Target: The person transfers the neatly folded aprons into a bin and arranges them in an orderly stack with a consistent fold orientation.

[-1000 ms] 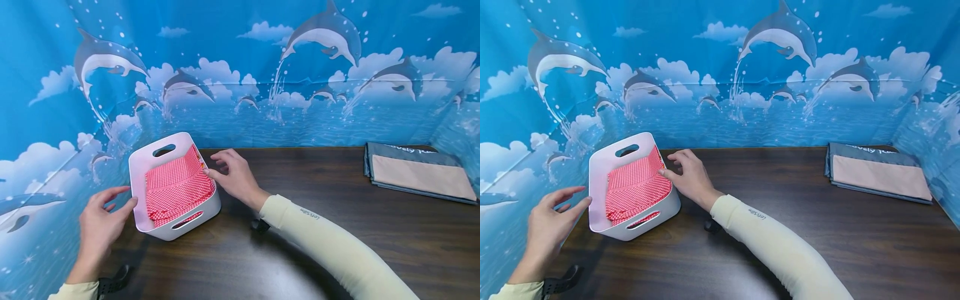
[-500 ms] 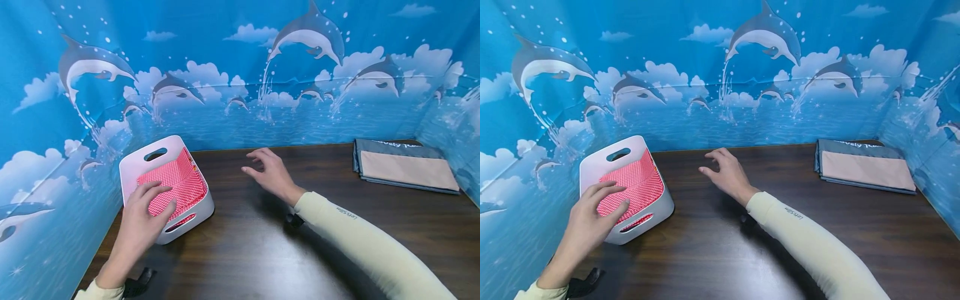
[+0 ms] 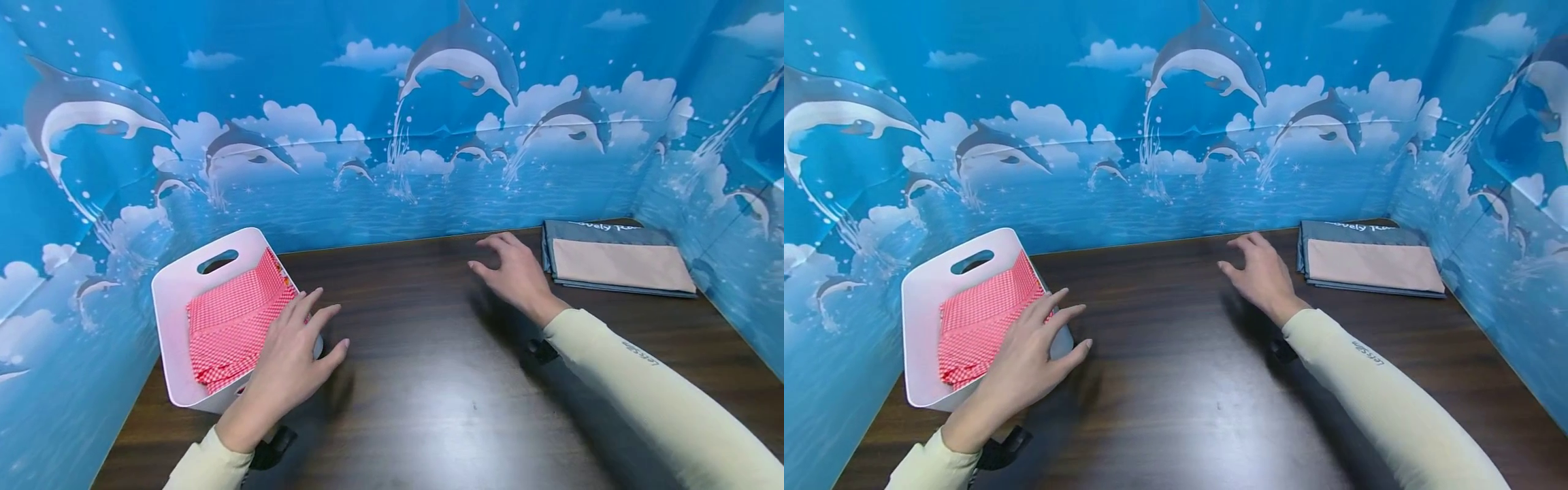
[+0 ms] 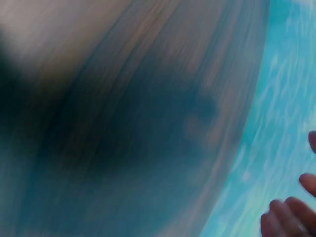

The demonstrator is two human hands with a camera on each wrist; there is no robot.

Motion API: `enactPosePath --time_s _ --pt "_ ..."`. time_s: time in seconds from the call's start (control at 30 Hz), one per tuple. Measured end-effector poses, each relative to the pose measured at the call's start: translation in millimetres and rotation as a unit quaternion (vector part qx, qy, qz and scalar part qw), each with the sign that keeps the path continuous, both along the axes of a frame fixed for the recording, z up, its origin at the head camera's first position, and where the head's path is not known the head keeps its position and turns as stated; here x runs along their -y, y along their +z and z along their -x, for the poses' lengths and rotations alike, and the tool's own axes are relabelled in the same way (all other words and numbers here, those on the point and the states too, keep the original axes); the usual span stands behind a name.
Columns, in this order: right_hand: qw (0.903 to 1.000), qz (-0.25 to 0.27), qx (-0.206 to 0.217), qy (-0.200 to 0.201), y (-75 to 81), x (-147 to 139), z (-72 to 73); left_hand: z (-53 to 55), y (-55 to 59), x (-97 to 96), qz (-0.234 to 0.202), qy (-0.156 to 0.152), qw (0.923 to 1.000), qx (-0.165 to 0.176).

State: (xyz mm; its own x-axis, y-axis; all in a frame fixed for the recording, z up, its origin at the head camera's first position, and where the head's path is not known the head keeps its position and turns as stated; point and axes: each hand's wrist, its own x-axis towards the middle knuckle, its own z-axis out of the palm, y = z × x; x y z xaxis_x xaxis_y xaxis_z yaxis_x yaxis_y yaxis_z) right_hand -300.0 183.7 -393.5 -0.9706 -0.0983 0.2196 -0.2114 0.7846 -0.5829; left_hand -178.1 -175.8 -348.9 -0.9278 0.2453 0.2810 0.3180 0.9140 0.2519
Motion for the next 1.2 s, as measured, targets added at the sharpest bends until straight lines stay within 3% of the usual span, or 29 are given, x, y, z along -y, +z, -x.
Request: enactPosePath --time_s 0.17,0.47,0.63,0.8,0.97,1.07,1.2 --pt "0.9945 -0.070 0.053 -0.058 -0.8 -45.8 0.9 1.8 -8.0 1.9 0.013 0.012 0.9998 0.000" --pt "0.9682 -0.149 0.124 -0.158 -13.1 -124.9 -5.1 6.6 -16.4 -5.8 0.054 0.021 0.9983 -0.006" --pt "0.9611 -0.164 0.157 -0.157 -23.8 -147.5 -11.5 7.1 -19.4 -8.7 0.049 0.020 0.9985 -0.010" --pt "0.9615 -0.172 0.166 -0.136 -26.3 -154.0 -14.1 8.3 -17.5 -15.5 0.033 0.015 0.9993 -0.005" --pt "0.9642 -0.176 0.154 -0.124 -25.0 -153.4 -15.8 16.6 -7.5 -38.9 0.032 -0.023 0.9992 -0.002" --pt "0.9656 -0.178 0.151 -0.116 -26.3 -150.2 -17.4 22.8 -2.6 -60.9 0.040 -0.063 0.9972 0.000" --pt "0.9675 -0.181 0.146 -0.100 -29.5 -143.6 -21.0 30.8 -1.0 -96.8 0.046 -0.123 0.9907 0.035"
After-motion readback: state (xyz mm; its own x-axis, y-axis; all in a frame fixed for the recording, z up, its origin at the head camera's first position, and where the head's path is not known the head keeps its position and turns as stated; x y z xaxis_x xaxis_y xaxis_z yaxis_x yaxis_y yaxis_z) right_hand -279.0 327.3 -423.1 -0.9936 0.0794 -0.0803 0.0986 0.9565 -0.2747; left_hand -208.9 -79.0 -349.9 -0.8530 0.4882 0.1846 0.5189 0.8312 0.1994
